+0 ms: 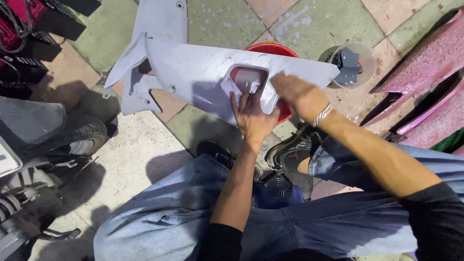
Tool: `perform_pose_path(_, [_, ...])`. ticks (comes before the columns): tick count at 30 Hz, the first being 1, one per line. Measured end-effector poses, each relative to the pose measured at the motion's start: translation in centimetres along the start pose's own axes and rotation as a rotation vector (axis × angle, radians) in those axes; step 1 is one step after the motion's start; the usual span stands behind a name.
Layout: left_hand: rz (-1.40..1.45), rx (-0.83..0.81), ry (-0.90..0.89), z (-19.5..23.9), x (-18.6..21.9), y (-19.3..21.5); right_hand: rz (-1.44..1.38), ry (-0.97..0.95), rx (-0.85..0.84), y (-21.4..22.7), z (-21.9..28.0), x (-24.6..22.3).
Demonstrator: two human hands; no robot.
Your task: The person sands a white plastic motorcycle part using a sanding block, focusing on the edges and inner surfaces. They hold the part steady with one hand while sanding with the other, occasionally dipping the block into a red bucket of water.
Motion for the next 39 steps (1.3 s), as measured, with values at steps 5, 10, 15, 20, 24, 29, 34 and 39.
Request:
perform_pose_path(5, [0.012,0.0,0.0,0.7,-0.7,-0.7,-0.042,-0.093,0.017,-1.1,0.6,-0.5])
perform_pose_path(10, [0.02,0.008,-0.008,1.0,-0.6,-0.5,0.025,-0.055,0.014,-1.5,1.0,1.1])
perform_pose_path(15, [-0.018,0.022,-0.023,0.5,-0.2,-0.1,-0.016,-0.07,-0.039,-0.9,0.7,-3.1])
perform_pose_path(20, [-0.005,-0.023,-0.006,1.1,-0.7,-0.6,0.092,-0.139,-0.033,-1.7,-0.7,-0.1])
perform_pose_path(24, [0.015,-0.094,0.034,0.7,-0.3,-0.1,0.272,-0.187,-0.134,-2.9,0.1,-1.2])
perform_pose_path(29, [0.015,-0.017,-0.022,0.4,-0.5,-0.3,0.373,-0.199,-0.195,-3.6,-0.3,-1.7])
perform_pose_path(34, [0.007,0.001,-0.024,0.9,-0.6,-0.6,0.286,-0.233,-0.222,-4.2,-0.7,-1.1])
perform_pose_path(39, [-0.012,-0.016,0.013,1.1,-1.0,-1.1,0.203,-0.213,-0.141,-0.7,0.2,-3.1])
Point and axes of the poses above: each hand's wrist, its own z-axis away from the middle knuckle, its own y-axis out of the back of the hand, x = y × z, the point moved 1 cm from there along -z, towards the middle knuckle, and after that the axes turned 1 degree about y, right-handed, at the moved point
